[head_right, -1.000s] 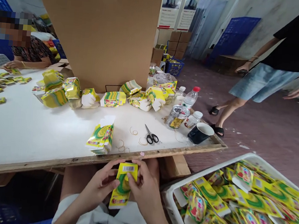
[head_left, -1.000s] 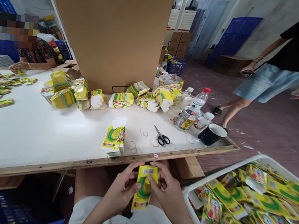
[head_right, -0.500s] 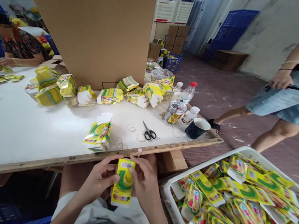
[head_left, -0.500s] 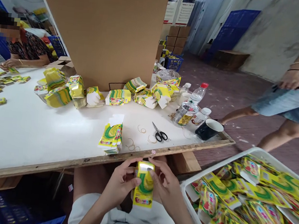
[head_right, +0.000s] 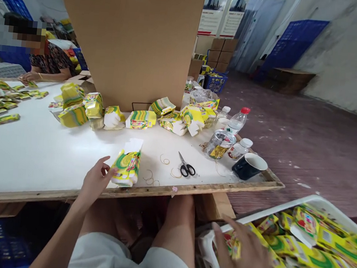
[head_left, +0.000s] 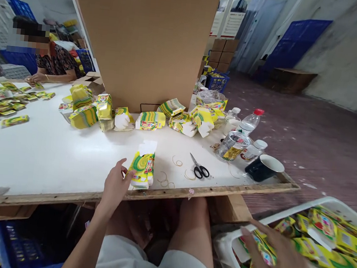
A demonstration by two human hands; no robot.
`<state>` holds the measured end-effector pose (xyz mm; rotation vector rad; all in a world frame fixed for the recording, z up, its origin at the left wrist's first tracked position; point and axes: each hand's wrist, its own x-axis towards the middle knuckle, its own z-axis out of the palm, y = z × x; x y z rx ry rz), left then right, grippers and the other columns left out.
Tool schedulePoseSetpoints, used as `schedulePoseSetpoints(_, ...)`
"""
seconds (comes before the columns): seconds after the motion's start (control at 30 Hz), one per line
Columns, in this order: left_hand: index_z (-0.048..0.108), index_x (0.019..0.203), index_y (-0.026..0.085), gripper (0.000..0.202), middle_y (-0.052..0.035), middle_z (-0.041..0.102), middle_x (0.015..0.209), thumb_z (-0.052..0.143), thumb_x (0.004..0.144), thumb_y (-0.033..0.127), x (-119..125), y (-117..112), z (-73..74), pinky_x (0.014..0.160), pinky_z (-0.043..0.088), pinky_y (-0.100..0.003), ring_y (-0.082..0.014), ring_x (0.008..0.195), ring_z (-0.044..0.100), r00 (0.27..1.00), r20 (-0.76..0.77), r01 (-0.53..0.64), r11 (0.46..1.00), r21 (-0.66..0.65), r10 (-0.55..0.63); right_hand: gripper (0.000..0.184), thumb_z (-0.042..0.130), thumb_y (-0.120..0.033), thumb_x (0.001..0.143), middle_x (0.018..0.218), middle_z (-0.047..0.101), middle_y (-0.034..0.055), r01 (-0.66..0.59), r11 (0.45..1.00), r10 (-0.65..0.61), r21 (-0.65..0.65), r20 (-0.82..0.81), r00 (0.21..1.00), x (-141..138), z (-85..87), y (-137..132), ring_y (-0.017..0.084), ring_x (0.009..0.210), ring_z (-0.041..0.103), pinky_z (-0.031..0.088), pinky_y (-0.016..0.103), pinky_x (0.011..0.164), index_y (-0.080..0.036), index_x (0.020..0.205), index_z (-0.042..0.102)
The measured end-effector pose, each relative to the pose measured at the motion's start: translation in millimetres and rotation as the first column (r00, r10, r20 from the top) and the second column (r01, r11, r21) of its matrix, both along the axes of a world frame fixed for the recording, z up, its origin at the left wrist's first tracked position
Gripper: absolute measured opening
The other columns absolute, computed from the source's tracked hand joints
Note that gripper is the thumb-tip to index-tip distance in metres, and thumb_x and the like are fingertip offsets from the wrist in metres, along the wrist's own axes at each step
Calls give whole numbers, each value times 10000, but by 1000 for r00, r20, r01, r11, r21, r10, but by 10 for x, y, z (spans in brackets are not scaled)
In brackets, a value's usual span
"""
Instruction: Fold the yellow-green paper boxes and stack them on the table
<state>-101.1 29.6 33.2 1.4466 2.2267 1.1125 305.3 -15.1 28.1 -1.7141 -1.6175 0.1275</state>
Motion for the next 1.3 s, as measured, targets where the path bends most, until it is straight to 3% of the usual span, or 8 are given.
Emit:
schedulePoseSetpoints(0.2,673,1033,150,350,-32,663,764,532,886,434,165,-333,189,634,480,-282,-176,660,590,986,141,79,995,62,-87,216,542,-353,936,1091,698,83,-317,946,324,68,-210,922,-1136,115,2,271,999,637,494,405,859,-269,1088,669)
schedulePoseSetpoints(0.33,690,1031,187,236,-49,685,850,562,912,346,659,-641,315,699,488,-260,-185,782,628,838,323,387,896,219,-441,428,559,-262,933,1365,567,88,-487,858,513,163,-224,829,-1601,259,-69,273,1263,512,447,413,1002,-276,1356,502)
schedulePoseSetpoints(0.5,743,976,180,241,-68,668,817,579,912,346,954,-737,257,693,468,-256,-182,761,598,696,463,491,834,251,-549,362,577,-305,926,1112,623,91,-407,909,396,86,-481,782,-1704,151,-76,173,765,621,540,288,663,-240,1276,509)
schedulePoseSetpoints(0.7,748,1045,159,505,-62,694,823,662,794,587,979,-675,89,761,465,-287,-182,770,612,109,904,647,720,251,-413,245,596,-331,923,1001,604,56,-424,902,344,79,-723,599,-1708,49,-175,181,882,632,553,269,761,-249,1138,512)
schedulePoseSetpoints(0.83,753,995,130,501,-61,698,772,755,722,550,1071,-652,-7,696,462,-266,-175,711,634,-62,948,596,750,286,-311,162,538,-302,956,945,600,39,-440,892,391,107,-672,628,-1704,58,-194,165,827,625,547,246,722,-258,1112,544)
schedulePoseSetpoints(1.03,728,944,143,373,-38,720,732,716,794,485,1090,-585,-106,694,503,-282,-178,688,660,57,949,366,891,270,-311,317,605,-351,908,1230,590,125,-355,933,318,56,-589,743,-1614,-55,-131,226,974,622,543,324,831,-216,1195,609)
schedulePoseSetpoints(1.17,682,980,133,370,-59,730,802,664,843,476,1084,-573,-128,699,511,-279,-191,748,666,234,900,409,877,251,-367,224,595,-392,913,917,707,90,-425,904,301,-43,-639,707,-1556,-121,-94,227,843,674,566,290,738,-191,909,693)
schedulePoseSetpoints(1.3,412,1361,217,560,-62,718,936,658,878,360,1053,-610,-99,755,509,-280,-186,830,666,348,822,424,857,292,-452,336,630,-413,889,1032,715,112,-404,915,263,-18,-733,628,-1493,-105,-63,232,880,696,584,297,735,-200,1148,618)
